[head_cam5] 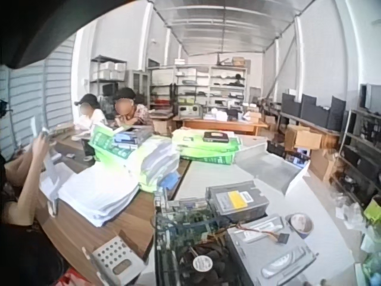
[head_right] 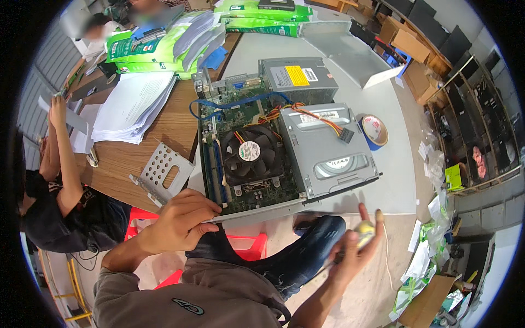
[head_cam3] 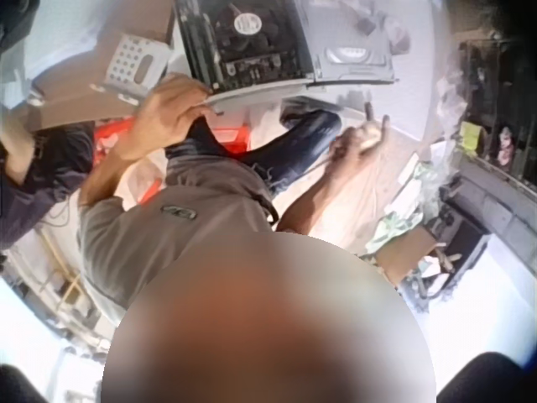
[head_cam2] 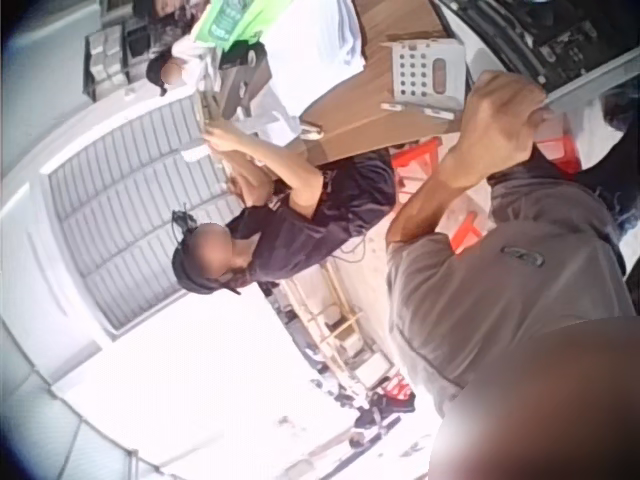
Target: The person disassembles a computer by using a screwdriver to remove screws from the case and internal components, then pulls a metal internal bracket and a circuit board away from the chassis.
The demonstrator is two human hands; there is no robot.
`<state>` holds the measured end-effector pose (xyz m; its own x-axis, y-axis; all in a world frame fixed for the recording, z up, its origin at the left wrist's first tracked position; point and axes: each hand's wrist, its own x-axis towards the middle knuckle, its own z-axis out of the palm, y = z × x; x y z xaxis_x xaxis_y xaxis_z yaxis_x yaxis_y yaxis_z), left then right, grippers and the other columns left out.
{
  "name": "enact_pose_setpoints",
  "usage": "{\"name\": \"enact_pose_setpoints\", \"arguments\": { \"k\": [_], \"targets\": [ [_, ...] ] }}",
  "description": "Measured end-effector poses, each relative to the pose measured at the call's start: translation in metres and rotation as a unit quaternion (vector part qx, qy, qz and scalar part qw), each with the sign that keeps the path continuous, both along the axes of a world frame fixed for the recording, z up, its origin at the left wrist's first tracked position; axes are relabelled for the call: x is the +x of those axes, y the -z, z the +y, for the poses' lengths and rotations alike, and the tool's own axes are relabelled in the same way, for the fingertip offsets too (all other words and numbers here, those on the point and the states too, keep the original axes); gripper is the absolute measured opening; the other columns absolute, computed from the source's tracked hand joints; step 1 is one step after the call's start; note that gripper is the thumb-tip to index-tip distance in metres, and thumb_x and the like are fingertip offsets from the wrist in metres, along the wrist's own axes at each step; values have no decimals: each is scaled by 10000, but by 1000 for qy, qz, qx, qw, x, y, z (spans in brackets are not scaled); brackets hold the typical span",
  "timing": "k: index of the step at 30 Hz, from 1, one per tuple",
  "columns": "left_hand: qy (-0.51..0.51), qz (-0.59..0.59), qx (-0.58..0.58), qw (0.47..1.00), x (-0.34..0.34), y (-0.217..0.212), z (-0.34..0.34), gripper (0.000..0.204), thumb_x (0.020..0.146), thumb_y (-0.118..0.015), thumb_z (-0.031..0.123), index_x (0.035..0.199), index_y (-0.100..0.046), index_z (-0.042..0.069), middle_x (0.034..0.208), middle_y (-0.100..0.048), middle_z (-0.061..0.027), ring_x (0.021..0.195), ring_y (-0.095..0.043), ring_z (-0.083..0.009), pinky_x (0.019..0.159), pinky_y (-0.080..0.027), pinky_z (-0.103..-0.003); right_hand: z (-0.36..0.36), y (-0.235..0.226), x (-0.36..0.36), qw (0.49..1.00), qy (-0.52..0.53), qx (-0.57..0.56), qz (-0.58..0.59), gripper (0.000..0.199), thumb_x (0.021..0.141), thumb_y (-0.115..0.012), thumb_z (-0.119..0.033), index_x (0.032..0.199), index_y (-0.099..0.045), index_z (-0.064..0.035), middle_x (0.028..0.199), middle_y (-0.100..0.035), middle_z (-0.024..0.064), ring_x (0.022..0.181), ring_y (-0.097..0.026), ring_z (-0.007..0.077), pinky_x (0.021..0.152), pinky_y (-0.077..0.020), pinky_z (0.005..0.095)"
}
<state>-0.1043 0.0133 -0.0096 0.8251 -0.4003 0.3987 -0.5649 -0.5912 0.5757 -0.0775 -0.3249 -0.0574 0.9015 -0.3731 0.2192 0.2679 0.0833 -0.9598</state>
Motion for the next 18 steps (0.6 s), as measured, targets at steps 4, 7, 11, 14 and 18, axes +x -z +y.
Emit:
{"name": "enact_pose_setpoints", "arguments": {
  "k": [4, 7, 11, 14, 18],
  "targets": [
    [-8, 12, -22, 1000, -3, 2, 3, 205, 777, -800, 73, 854, -625, 0, 941, -724, -160, 853, -683, -350, 796, -509, -433, 50, -10, 4, 999, -16, -20, 38, 840, 933, -720, -193, 1600, -223, -73, 1521, -457, 286, 488, -481, 53, 387, -382, 183],
    [-16, -7, -33, 999, -3, 4, -1, 198, 771, -800, 50, 854, -624, 10, 939, -726, -152, 852, -688, -328, 801, -508, -431, 57, -11, 8, 999, -13, -31, 32, 866, 935, -717, -186, 1618, -193, -89, 1527, -453, 278, 503, -482, 51, 405, -399, 182],
    [-16, -3, -59, 998, -4, 12, -3, 195, 771, -796, 34, 858, -623, 12, 937, -730, -144, 851, -696, -307, 803, -505, -426, 61, -20, 10, 999, 6, -39, 38, 870, 943, -708, -188, 1627, -179, -92, 1509, -463, 302, 476, -462, 49, 412, -393, 186],
    [-14, 5, -67, 998, -6, 18, -6, 182, 778, -792, 32, 873, -638, 21, 936, -733, -121, 851, -702, -285, 806, -505, -419, 59, -23, 13, 997, 13, -60, 39, 859, 943, -703, -177, 1628, -190, -95, 1485, -476, 326, 466, -458, 47, 417, -387, 185],
    [-12, -21, -72, 997, -10, 21, -36, 179, 794, -796, 69, 921, -675, 31, 933, -735, -96, 858, -708, -251, 799, -503, -409, 51, -28, 35, 997, -10, -68, 39, 822, 941, -706, -181, 1618, -246, -109, 1472, -486, 324, 488, -473, 54, 416, -393, 188]
  ]
}}
